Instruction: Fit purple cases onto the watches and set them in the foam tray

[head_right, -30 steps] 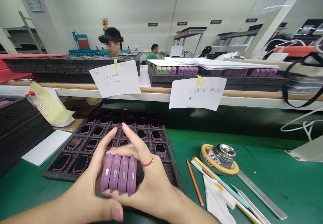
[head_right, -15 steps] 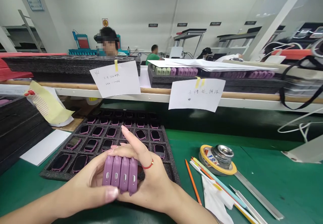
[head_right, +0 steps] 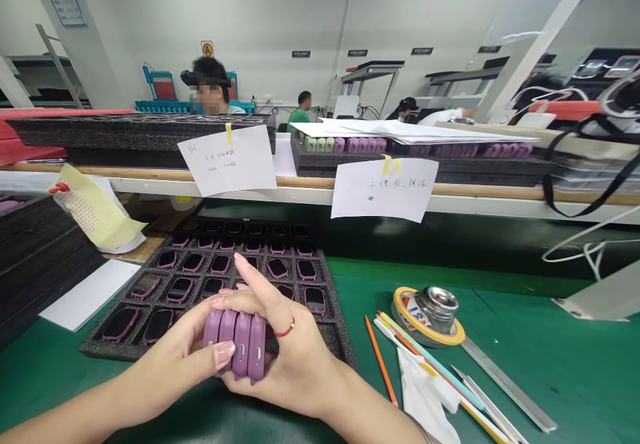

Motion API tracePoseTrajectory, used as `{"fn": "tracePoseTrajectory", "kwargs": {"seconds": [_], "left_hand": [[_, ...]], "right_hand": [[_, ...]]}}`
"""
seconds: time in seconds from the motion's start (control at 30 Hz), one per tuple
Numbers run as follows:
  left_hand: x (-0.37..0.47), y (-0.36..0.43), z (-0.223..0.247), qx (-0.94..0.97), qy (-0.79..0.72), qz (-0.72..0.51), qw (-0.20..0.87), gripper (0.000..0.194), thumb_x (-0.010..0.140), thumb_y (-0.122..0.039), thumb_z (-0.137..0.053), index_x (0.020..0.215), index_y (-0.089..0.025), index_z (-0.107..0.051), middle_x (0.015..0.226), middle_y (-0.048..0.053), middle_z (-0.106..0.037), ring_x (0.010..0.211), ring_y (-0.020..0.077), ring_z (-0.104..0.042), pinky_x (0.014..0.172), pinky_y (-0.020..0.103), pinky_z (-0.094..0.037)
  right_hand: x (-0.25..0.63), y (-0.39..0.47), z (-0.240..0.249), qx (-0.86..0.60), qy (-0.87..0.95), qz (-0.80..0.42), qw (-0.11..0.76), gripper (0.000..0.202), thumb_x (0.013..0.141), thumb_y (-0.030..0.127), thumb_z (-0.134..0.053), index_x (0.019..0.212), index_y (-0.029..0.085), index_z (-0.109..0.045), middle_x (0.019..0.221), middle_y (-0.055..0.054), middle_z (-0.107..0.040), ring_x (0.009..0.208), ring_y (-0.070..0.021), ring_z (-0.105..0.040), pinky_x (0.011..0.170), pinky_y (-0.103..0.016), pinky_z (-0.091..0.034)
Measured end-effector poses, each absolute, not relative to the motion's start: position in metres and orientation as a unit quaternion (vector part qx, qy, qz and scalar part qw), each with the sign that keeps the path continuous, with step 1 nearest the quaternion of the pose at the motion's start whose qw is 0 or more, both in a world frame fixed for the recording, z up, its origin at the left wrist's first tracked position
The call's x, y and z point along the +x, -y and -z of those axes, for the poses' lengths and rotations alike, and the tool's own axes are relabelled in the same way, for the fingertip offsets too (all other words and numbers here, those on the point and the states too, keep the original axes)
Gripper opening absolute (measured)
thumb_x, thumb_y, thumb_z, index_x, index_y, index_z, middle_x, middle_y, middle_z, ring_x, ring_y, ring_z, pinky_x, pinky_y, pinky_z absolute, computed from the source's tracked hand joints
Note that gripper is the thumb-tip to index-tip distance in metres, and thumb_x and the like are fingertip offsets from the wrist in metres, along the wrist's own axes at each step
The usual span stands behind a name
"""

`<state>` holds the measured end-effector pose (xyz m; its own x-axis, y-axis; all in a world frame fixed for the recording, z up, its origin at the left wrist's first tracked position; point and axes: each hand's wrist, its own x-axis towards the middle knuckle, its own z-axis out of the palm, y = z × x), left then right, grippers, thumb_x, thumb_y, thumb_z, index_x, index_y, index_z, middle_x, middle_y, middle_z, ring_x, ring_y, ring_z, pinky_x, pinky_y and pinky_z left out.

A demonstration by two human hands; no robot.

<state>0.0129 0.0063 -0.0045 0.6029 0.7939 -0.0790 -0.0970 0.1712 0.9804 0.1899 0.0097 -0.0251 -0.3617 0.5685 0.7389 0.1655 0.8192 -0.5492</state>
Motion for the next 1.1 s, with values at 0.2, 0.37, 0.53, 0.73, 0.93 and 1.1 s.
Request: {"fn": "tracePoseTrajectory", "kwargs": {"seconds": [0.2, 0.37, 0.53, 0.73, 0.93, 1.1], "left_hand": [[0.016, -0.004, 0.007, 0.609, -0.324, -0.341, 0.639, 0.043, 0.082, -0.037, -0.074, 0.118, -0.02, -0.057, 0.117, 0.009, -0.066, 0.113, 0.0265, -0.062, 0.099, 0.041, -0.049], [0.016, -0.006, 0.008, 0.601, -0.305, -0.346, 0.653, 0.05, 0.075, -0.031, -0.08, 0.118, -0.021, -0.057, 0.12, 0.008, -0.066, 0.113, 0.0255, -0.063, 0.1, 0.04, -0.049], [0.018, -0.006, 0.005, 0.603, -0.327, -0.356, 0.635, 0.056, 0.062, -0.021, -0.088, 0.11, -0.021, -0.06, 0.111, 0.005, -0.071, 0.107, 0.026, -0.067, 0.096, 0.038, -0.052], [0.014, 0.003, -0.005, 0.675, -0.33, -0.363, 0.551, 0.048, 0.068, -0.018, -0.085, 0.11, -0.025, -0.064, 0.109, 0.002, -0.076, 0.104, 0.0237, -0.071, 0.091, 0.031, -0.055], [0.012, 0.004, 0.004, 0.729, -0.332, -0.369, 0.471, 0.04, 0.072, -0.02, -0.084, 0.107, -0.026, -0.068, 0.111, 0.003, -0.077, 0.103, 0.0243, -0.072, 0.089, 0.029, -0.056], [0.011, 0.003, 0.01, 0.758, -0.308, -0.394, 0.418, 0.036, 0.076, -0.018, -0.08, 0.108, -0.027, -0.067, 0.11, 0.002, -0.077, 0.105, 0.0227, -0.072, 0.095, 0.029, -0.052]], "right_hand": [[0.19, -0.008, 0.026, -0.216, 0.82, -0.184, 0.498, 0.1, 0.078, 0.011, -0.073, 0.16, 0.024, -0.016, 0.128, -0.007, -0.07, 0.119, -0.0229, -0.066, 0.111, -0.039, -0.05], [0.191, -0.007, 0.025, -0.204, 0.837, -0.137, 0.489, 0.093, 0.088, 0.022, -0.07, 0.16, 0.02, -0.011, 0.127, -0.01, -0.07, 0.119, -0.0231, -0.066, 0.11, -0.04, -0.05], [0.192, -0.006, 0.021, -0.19, 0.874, -0.074, 0.441, 0.074, 0.102, 0.027, -0.052, 0.16, 0.02, -0.008, 0.133, -0.012, -0.066, 0.132, -0.0227, -0.056, 0.116, -0.044, -0.042], [0.199, -0.002, 0.016, -0.222, 0.811, -0.178, 0.512, 0.091, 0.089, 0.067, -0.058, 0.158, 0.023, -0.018, 0.142, -0.015, -0.056, 0.136, -0.0306, -0.051, 0.119, -0.05, -0.034], [0.197, -0.007, 0.018, -0.323, 0.643, -0.38, 0.581, 0.05, 0.103, 0.056, -0.038, 0.146, 0.032, -0.043, 0.125, -0.006, -0.065, 0.123, -0.0233, -0.058, 0.112, -0.044, -0.042], [0.197, -0.009, 0.015, -0.332, 0.63, -0.486, 0.506, 0.062, 0.096, 0.068, -0.042, 0.145, 0.029, -0.044, 0.122, -0.009, -0.065, 0.113, -0.0243, -0.065, 0.101, -0.044, -0.052]]}}
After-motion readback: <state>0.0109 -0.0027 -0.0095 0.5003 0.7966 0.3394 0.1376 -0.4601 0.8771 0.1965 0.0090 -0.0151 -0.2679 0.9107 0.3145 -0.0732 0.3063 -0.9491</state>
